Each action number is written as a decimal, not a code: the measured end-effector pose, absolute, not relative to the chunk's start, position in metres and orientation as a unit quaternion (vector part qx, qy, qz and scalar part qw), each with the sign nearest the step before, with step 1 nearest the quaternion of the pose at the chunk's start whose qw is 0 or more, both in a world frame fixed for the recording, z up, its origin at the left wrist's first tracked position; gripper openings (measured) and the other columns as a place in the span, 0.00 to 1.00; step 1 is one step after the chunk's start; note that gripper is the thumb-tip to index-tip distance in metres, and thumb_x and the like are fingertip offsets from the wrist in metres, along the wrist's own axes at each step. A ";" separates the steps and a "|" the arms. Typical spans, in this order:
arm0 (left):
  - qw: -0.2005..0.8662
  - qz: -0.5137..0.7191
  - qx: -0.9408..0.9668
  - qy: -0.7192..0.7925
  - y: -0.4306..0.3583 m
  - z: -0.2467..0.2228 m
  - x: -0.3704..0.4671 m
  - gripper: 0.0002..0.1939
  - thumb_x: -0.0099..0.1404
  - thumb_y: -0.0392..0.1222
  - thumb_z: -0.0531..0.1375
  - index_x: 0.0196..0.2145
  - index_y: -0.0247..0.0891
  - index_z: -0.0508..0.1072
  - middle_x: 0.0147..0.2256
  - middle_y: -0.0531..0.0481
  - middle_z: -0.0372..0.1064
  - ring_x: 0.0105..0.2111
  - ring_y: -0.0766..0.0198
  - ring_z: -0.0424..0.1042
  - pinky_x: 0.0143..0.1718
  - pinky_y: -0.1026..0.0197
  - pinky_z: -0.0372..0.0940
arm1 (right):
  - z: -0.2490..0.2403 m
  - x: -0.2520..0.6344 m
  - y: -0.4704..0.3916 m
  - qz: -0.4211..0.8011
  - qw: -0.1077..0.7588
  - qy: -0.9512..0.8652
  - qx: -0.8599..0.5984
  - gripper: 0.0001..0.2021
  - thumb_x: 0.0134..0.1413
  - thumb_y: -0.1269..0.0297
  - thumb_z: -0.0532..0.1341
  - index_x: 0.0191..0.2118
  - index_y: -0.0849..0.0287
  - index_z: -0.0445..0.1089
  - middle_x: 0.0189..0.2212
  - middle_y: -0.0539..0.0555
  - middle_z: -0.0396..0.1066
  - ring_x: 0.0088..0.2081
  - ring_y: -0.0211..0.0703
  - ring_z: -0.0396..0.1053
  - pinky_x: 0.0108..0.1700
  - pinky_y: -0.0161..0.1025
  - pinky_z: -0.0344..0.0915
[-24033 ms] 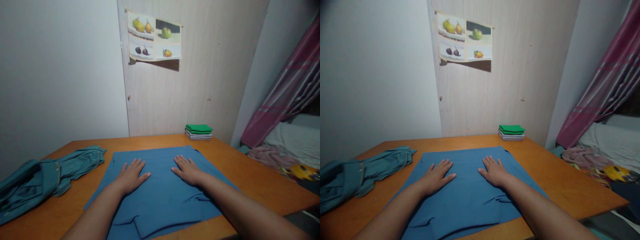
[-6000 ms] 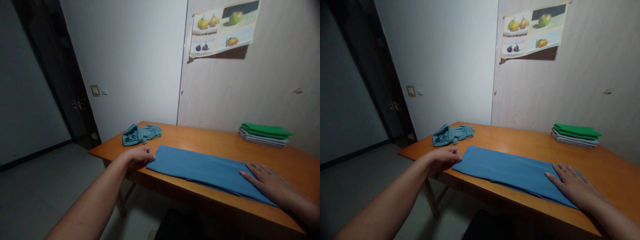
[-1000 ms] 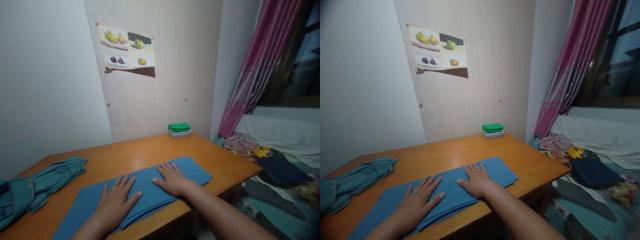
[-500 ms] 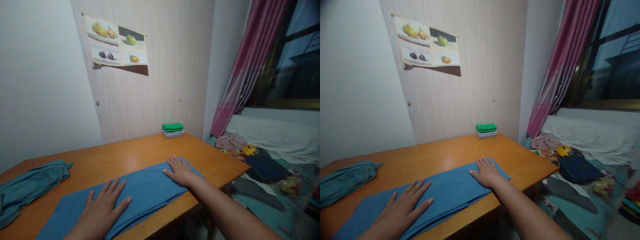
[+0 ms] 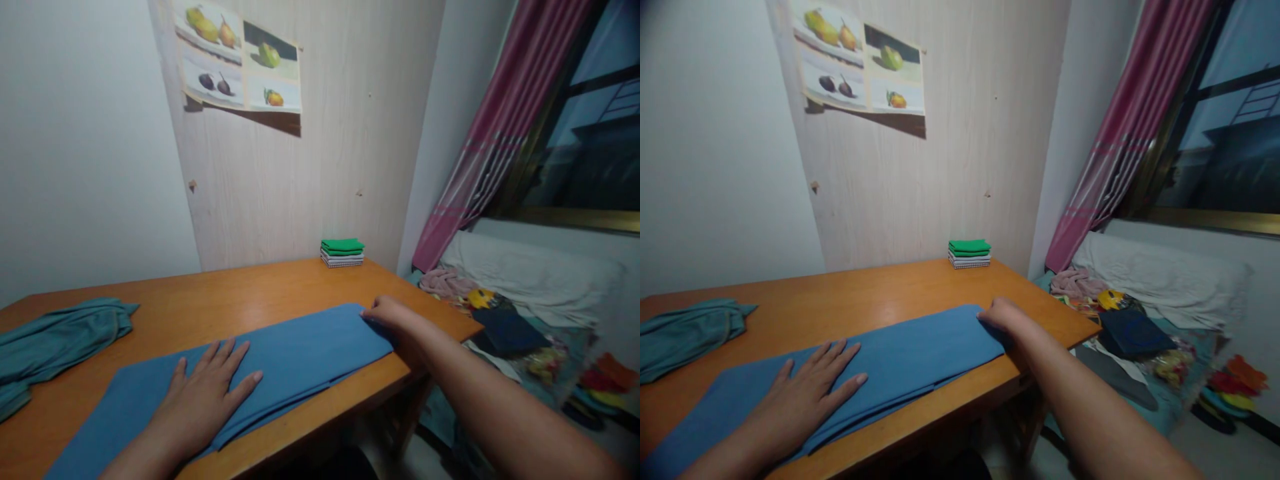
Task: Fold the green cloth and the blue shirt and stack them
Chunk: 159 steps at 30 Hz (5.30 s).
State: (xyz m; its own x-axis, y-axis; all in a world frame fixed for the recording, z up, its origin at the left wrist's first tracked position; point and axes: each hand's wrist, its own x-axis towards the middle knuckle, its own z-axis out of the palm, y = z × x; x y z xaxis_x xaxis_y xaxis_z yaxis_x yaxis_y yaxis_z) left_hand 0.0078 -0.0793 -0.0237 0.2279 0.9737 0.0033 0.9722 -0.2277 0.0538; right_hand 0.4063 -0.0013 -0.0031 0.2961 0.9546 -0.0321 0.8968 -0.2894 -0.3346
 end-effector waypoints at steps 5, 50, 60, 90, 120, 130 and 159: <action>0.018 0.017 0.786 0.617 -0.079 -0.024 0.008 0.40 0.67 0.68 0.42 0.70 0.47 0.51 0.71 0.47 0.40 0.71 0.45 0.39 0.66 0.28 0.36 | -0.003 0.400 -0.002 0.156 0.106 -0.570 -0.799 0.17 0.43 0.53 0.71 0.33 0.61 0.75 0.34 0.60 0.78 0.35 0.49 0.75 0.31 0.37 0.65; 0.044 0.112 0.787 0.604 -0.082 -0.035 0.011 0.43 0.65 0.74 0.40 0.68 0.47 0.59 0.70 0.43 0.48 0.70 0.41 0.42 0.65 0.26 0.35 | 0.015 0.257 -0.035 0.052 0.026 -0.778 -0.626 0.14 0.46 0.68 0.63 0.42 0.59 0.73 0.43 0.61 0.77 0.43 0.54 0.74 0.36 0.39 0.61; 0.039 0.115 0.790 0.601 -0.080 -0.036 0.011 0.43 0.66 0.74 0.40 0.68 0.46 0.59 0.70 0.42 0.48 0.70 0.40 0.42 0.64 0.25 0.35 | 0.023 0.272 -0.020 0.148 0.130 -0.772 -0.604 0.21 0.61 0.47 0.57 0.37 0.60 0.77 0.29 0.54 0.78 0.30 0.42 0.73 0.30 0.35 0.61; 0.045 0.095 0.786 0.609 -0.082 -0.033 0.010 0.43 0.65 0.74 0.40 0.68 0.48 0.57 0.70 0.44 0.46 0.71 0.42 0.41 0.65 0.27 0.34 | 0.000 0.265 -0.007 0.182 0.311 -0.788 -0.499 0.30 0.69 0.46 0.43 0.51 0.60 0.75 0.52 0.60 0.75 0.59 0.54 0.67 0.61 0.50 0.62; 0.050 0.090 0.782 0.615 -0.084 -0.030 0.012 0.42 0.65 0.73 0.42 0.68 0.50 0.57 0.70 0.46 0.46 0.71 0.43 0.41 0.66 0.29 0.33 | -0.017 0.274 -0.054 0.203 0.204 -0.805 -0.518 0.36 0.62 0.40 0.53 0.67 0.59 0.61 0.67 0.60 0.57 0.69 0.52 0.52 0.69 0.51 0.49; 0.058 0.108 0.782 0.611 -0.085 -0.031 0.011 0.41 0.65 0.73 0.43 0.68 0.49 0.58 0.70 0.45 0.48 0.70 0.41 0.41 0.66 0.28 0.32 | -0.022 0.276 -0.072 0.155 0.087 -0.841 -0.511 0.40 0.63 0.40 0.53 0.71 0.63 0.51 0.72 0.63 0.39 0.72 0.56 0.35 0.71 0.55 0.37; 0.053 0.103 0.737 0.666 -0.103 -0.014 -0.029 0.44 0.70 0.69 0.36 0.69 0.34 0.55 0.70 0.37 0.45 0.71 0.48 0.42 0.69 0.40 0.39 | -0.051 0.233 -0.042 0.067 0.095 -0.870 -0.480 0.45 0.59 0.31 0.46 0.70 0.61 0.55 0.70 0.60 0.50 0.71 0.57 0.44 0.71 0.56 0.38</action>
State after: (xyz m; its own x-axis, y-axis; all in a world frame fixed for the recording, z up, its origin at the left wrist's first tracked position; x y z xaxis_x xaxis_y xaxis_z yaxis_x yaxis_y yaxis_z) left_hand -0.0288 -0.1028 -0.0140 0.0905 0.9925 0.0817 0.9709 -0.1062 0.2147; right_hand 0.2331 -0.0416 -0.0510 -0.5212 0.8474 0.1013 0.8220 0.5304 -0.2071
